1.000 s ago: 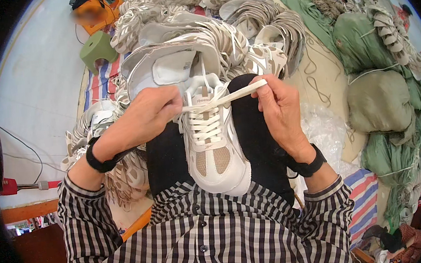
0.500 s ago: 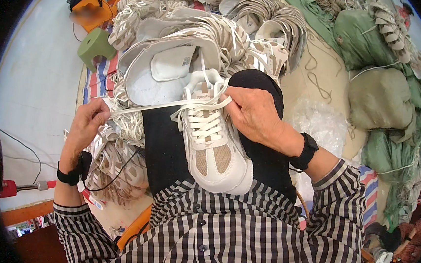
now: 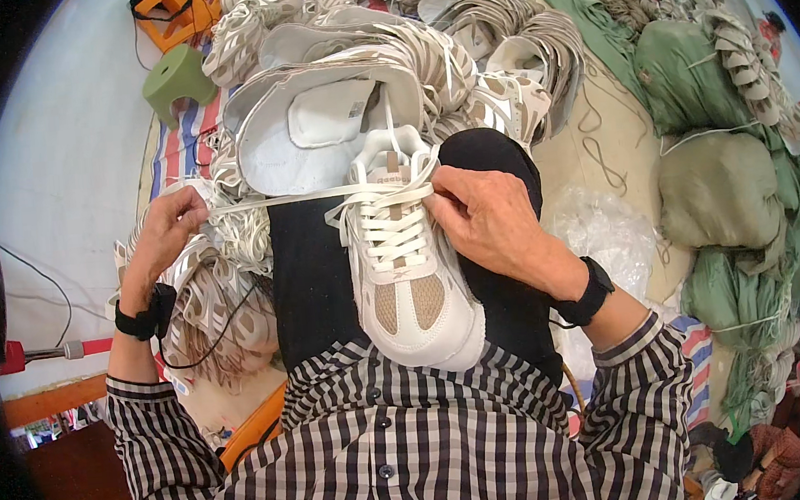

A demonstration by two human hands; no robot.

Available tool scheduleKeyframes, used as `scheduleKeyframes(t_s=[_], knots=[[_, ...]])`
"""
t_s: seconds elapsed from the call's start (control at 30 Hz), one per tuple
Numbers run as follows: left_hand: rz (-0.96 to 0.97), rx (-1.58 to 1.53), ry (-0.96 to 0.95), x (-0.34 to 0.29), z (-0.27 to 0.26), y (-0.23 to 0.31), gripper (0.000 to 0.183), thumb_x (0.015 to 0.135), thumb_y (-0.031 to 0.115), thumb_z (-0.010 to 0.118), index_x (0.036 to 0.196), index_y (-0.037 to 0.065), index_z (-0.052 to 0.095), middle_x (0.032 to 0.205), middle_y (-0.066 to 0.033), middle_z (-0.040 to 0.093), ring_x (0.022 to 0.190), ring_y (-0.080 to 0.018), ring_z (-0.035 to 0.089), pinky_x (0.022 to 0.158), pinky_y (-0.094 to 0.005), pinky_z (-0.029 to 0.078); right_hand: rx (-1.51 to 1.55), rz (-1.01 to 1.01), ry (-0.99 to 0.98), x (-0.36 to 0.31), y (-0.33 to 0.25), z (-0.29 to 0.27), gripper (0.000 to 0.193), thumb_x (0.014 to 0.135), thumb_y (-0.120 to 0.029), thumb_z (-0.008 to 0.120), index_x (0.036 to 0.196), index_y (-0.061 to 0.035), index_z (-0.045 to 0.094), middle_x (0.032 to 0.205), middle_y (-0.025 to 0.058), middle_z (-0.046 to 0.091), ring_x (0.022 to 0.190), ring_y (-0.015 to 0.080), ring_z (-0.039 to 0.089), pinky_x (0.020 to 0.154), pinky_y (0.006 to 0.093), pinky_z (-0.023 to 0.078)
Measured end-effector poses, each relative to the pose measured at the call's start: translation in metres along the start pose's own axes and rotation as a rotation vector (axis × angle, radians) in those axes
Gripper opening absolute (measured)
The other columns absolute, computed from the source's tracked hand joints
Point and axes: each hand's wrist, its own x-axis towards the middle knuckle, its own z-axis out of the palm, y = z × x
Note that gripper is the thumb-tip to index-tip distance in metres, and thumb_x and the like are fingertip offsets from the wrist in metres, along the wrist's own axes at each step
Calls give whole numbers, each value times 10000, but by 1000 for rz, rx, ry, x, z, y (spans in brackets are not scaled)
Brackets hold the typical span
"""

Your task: The recorder is lacing white sneakers as part of a shoe manufacturing process.

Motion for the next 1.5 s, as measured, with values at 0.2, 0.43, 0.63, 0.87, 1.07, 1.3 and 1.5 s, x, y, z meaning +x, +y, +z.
scheduleKeyframes(t_s=[0.2,0.43,0.63,0.87,1.07,1.3,1.5], knots=[[246,42,217,-23,36,54,99,852,15,605,949,2,591,899,-75,629,707,-171,564,609,-279,432,115,46,-44,-1,6,-10,106,883,-95,604,858,8,618,675,135,619,582,276,595,555,355,447],[421,-179,225,-12,90,122,212,797,-10,669,1004,-8,624,902,-93,618,630,-141,577,528,-259,432,182,-79,78,18,-2,-24,106,865,-43,635,965,-6,635,848,71,606,705,180,582,652,293,472],[431,-44,251,15,107,136,184,805,41,643,979,38,582,887,-113,591,696,-319,619,586,-386,492,-35,-273,-71,33,-14,-18,111,822,-50,636,924,-10,623,963,114,589,800,318,598,716,407,487],[482,-120,311,15,105,142,141,798,-8,602,921,19,538,837,-144,568,687,-346,596,568,-404,463,160,-132,-145,39,-9,-17,61,845,-66,602,854,-7,590,804,151,572,719,320,567,657,375,461],[353,-318,158,8,92,150,124,804,-45,627,894,16,567,798,-33,615,531,-46,465,487,-232,386,239,1,-178,30,-1,-26,97,860,-83,605,860,10,575,681,119,556,569,256,514,579,358,428],[201,-835,-115,20,84,148,191,870,20,651,1032,16,549,806,21,598,655,-8,528,519,-154,377,452,265,-140,16,16,-70,68,908,-105,601,879,-43,597,693,-67,514,573,26,456,498,203,347],[131,-913,-252,33,76,149,178,867,42,634,1035,20,579,795,19,593,589,-12,486,496,-165,368,623,349,88,1,41,-110,76,906,-106,627,969,-72,604,679,-85,481,519,4,395,476,164,321]])
